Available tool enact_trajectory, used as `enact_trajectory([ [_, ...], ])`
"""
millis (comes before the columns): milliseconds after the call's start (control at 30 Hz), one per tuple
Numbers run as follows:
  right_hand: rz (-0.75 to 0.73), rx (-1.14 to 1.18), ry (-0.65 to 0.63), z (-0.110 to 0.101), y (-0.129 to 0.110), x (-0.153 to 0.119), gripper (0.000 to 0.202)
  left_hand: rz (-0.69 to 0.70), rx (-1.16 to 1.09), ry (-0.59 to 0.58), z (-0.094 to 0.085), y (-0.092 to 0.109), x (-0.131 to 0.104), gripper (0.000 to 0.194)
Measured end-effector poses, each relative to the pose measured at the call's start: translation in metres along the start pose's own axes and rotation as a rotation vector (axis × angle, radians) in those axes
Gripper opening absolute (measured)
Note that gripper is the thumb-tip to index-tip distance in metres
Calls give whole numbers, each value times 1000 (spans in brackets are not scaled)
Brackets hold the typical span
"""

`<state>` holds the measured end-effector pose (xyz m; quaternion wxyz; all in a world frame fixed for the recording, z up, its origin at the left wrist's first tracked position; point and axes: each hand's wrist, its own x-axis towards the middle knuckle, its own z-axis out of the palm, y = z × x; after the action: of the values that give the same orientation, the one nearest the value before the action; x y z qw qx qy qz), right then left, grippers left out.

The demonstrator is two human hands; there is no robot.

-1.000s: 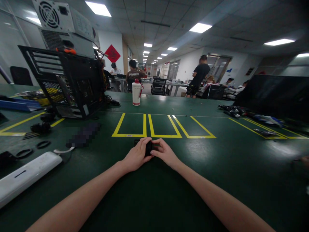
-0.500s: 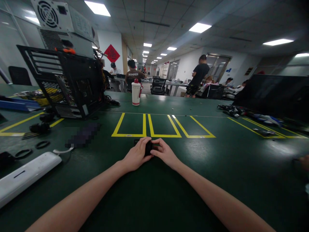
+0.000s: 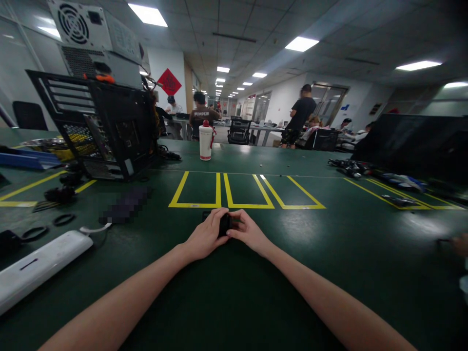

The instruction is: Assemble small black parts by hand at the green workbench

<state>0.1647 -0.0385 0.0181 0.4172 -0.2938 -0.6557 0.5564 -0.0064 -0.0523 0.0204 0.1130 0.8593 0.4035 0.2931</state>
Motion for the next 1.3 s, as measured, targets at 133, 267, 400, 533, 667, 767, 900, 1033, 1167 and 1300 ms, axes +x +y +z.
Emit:
enact_trajectory([
  [133, 21, -9, 48, 2, -2, 0, 28, 5, -10, 9, 2, -1, 0, 62],
  [267, 22, -30, 63, 2, -2, 1, 37, 1, -3, 12, 3, -2, 1, 63],
  [400, 34, 4, 2, 1, -4, 0, 37, -9, -9, -6, 1, 0, 0, 61],
  [533, 25, 31, 8, 2, -6, -2, 36, -21, -7, -20, -1, 2, -1, 62],
  [667, 26, -3, 61, 3, -6, 0, 25, -19, -13, -8, -1, 2, 0, 61],
  [767, 26, -17, 94, 2, -4, 1, 32, -10, -10, 4, 1, 1, 1, 62],
  [900, 42, 12, 37, 1, -4, 1, 38, -10, -9, 3, 0, 2, 1, 61],
  [1033, 17, 22, 9, 1, -6, -2, 36, -13, -7, -21, -3, 4, 0, 61],
  [1167, 39, -2, 60, 3, -4, -1, 26, -24, -9, -8, -1, 3, 0, 62],
  [1300, 44, -17, 75, 2, -3, 1, 33, -20, -17, 0, 1, 1, 0, 62],
])
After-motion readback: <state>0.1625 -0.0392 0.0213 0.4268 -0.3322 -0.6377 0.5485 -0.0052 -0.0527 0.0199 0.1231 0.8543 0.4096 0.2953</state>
